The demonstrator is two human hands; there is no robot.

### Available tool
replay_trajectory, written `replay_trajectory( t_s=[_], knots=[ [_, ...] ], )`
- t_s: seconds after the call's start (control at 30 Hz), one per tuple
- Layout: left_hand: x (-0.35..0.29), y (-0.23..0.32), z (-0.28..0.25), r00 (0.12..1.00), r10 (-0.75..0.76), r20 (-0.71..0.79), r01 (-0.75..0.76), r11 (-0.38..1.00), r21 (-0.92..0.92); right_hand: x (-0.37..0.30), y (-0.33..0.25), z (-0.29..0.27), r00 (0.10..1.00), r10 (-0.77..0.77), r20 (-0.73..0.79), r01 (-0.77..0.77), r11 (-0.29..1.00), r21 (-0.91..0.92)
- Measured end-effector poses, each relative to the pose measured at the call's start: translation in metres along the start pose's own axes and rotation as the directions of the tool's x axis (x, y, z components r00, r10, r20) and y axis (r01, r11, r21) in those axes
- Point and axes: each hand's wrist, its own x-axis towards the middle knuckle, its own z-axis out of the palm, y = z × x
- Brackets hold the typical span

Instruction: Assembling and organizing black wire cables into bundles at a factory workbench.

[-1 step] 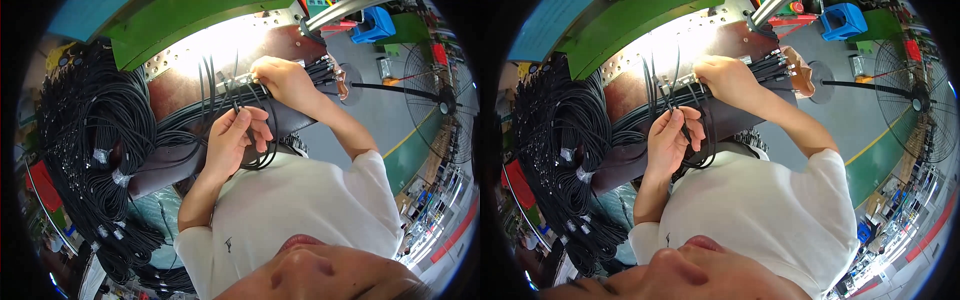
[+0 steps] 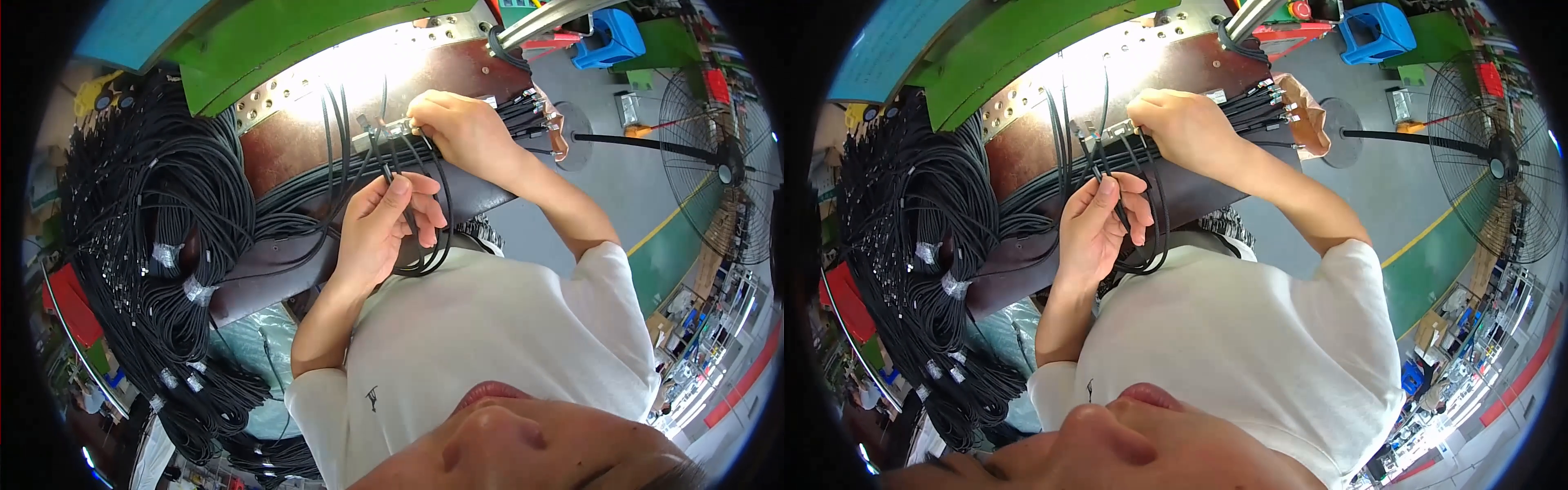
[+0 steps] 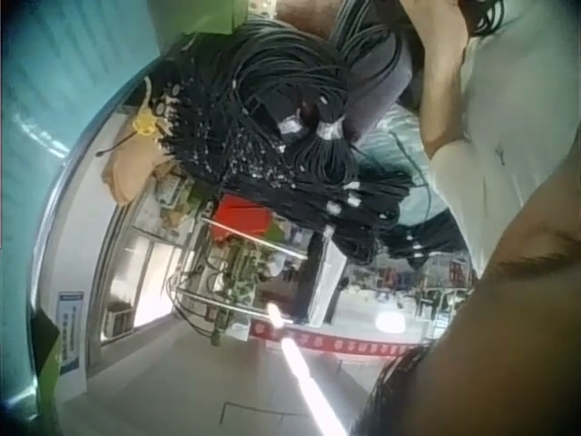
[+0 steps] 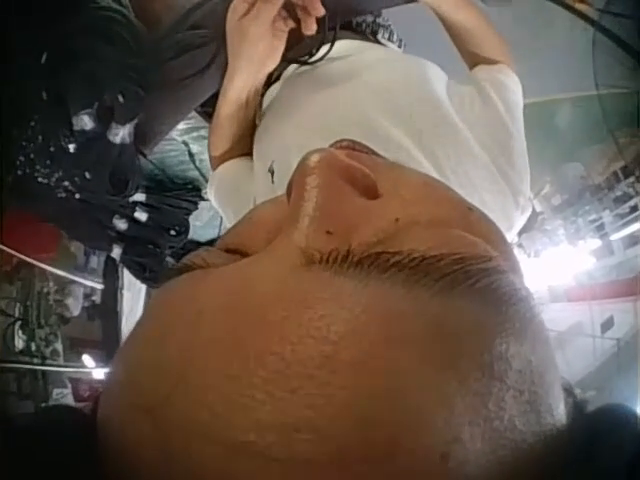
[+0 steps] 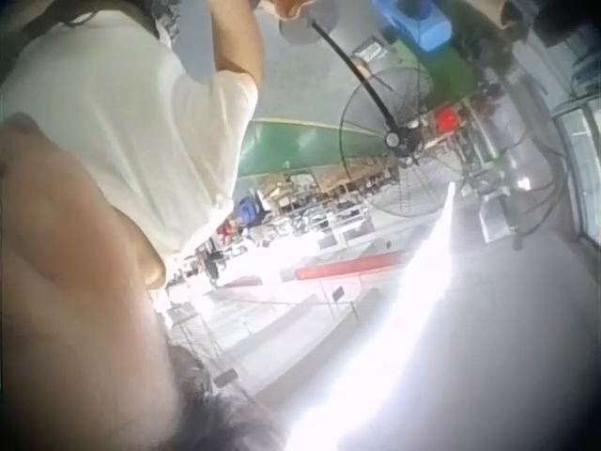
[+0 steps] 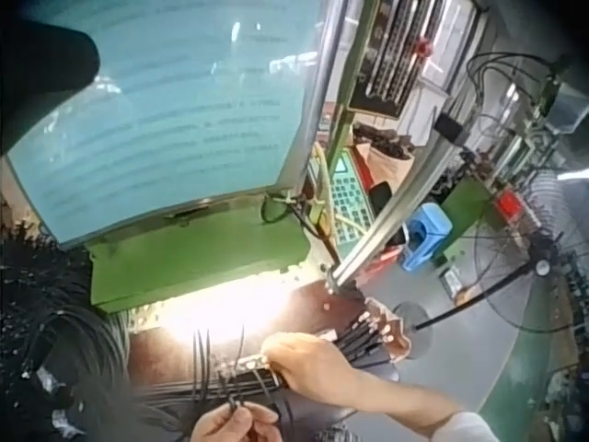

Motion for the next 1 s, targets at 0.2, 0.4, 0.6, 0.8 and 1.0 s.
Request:
replay_trajectory(
  t_s=[0.2, 0.4, 0.6, 0.8, 1.0],
  knots=[
    [0.015, 0.002, 0.011, 0.993, -0.115, -0.019, 0.115, 0.993, -0.004, 0.002, 0.002, -0.012, 0.881, -0.383, -0.276, 0.334, 0.919, -0.21],
    [-0.002, 0.008, 0.02, 0.958, 0.285, 0.002, -0.219, 0.731, 0.646, -0.007, 0.022, -0.025, 0.91, -0.296, -0.291, 0.25, 0.951, -0.184],
    [0.012, 0.016, 0.022, 0.998, -0.016, -0.063, 0.044, 0.882, 0.47, -0.017, 0.021, -0.027, 0.99, -0.136, -0.023, 0.129, 0.972, -0.197],
    [0.028, 0.01, 0.016, 0.993, -0.112, -0.048, 0.122, 0.907, 0.404, -0.009, 0.02, -0.032, 0.985, -0.126, 0.115, 0.149, 0.962, -0.231],
    [0.036, 0.016, 0.018, 0.975, -0.216, -0.058, 0.221, 0.887, 0.405, -0.004, 0.019, -0.052, 0.978, -0.208, 0.014, 0.208, 0.968, -0.137]
  ],
)
